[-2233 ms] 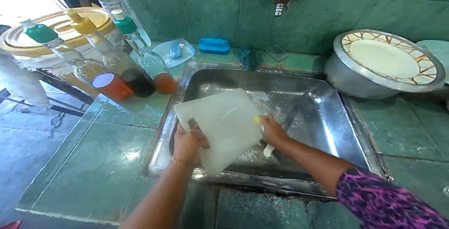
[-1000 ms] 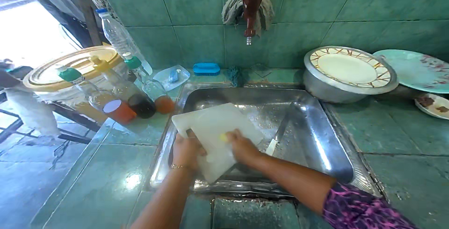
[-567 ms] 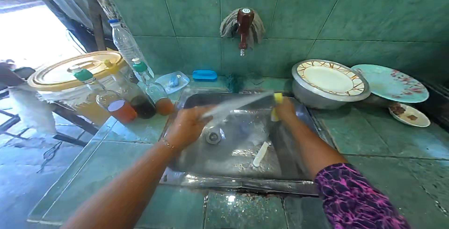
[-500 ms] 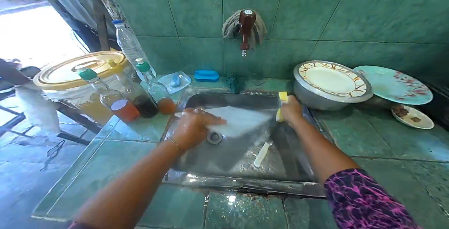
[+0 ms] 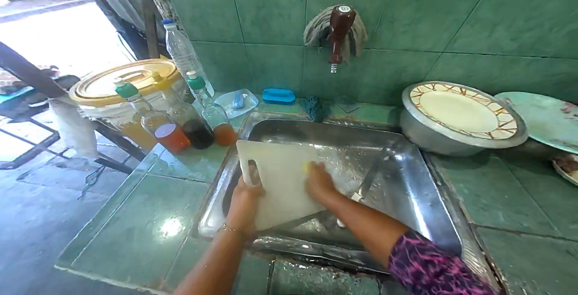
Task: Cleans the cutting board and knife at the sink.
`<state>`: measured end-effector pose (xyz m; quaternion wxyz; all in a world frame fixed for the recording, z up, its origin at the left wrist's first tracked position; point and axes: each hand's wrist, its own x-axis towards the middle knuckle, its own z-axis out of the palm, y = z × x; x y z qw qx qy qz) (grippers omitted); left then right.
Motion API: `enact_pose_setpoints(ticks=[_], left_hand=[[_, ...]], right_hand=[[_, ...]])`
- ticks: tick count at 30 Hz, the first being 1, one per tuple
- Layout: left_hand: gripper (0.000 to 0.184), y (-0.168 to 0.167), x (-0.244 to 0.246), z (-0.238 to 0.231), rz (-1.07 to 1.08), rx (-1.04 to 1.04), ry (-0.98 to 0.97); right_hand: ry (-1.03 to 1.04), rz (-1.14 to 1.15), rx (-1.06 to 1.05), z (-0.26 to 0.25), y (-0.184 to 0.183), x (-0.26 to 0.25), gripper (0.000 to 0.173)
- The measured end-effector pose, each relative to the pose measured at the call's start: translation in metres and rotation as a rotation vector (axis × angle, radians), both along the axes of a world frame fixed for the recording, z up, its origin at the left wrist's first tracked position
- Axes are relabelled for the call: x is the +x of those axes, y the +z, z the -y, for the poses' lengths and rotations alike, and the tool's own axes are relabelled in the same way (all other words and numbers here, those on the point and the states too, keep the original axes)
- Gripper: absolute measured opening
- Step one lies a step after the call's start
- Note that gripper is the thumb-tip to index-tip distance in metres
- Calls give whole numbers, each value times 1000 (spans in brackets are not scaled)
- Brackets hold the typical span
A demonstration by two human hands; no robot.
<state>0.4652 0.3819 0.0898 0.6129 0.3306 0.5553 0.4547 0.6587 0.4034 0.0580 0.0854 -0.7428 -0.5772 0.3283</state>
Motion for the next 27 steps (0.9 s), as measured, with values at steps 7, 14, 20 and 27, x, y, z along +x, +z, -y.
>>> enact_pose_setpoints(ticks=[7,14,20,27], left_hand=[[69,18,-1,-2,-26,18,-63],[75,11,-5,-9,-53,10,-110],[74,12,-4,-11,-118,14,-79],[65,-1,7,-6,-115,8,0]], right_hand=[[260,-138,416,-24,-11,-25,32],[34,-132,240,-65,11,-28,41],[115,-147,398,-95,-20,-26,35],[100,-92,70,-39,18,-21,54]])
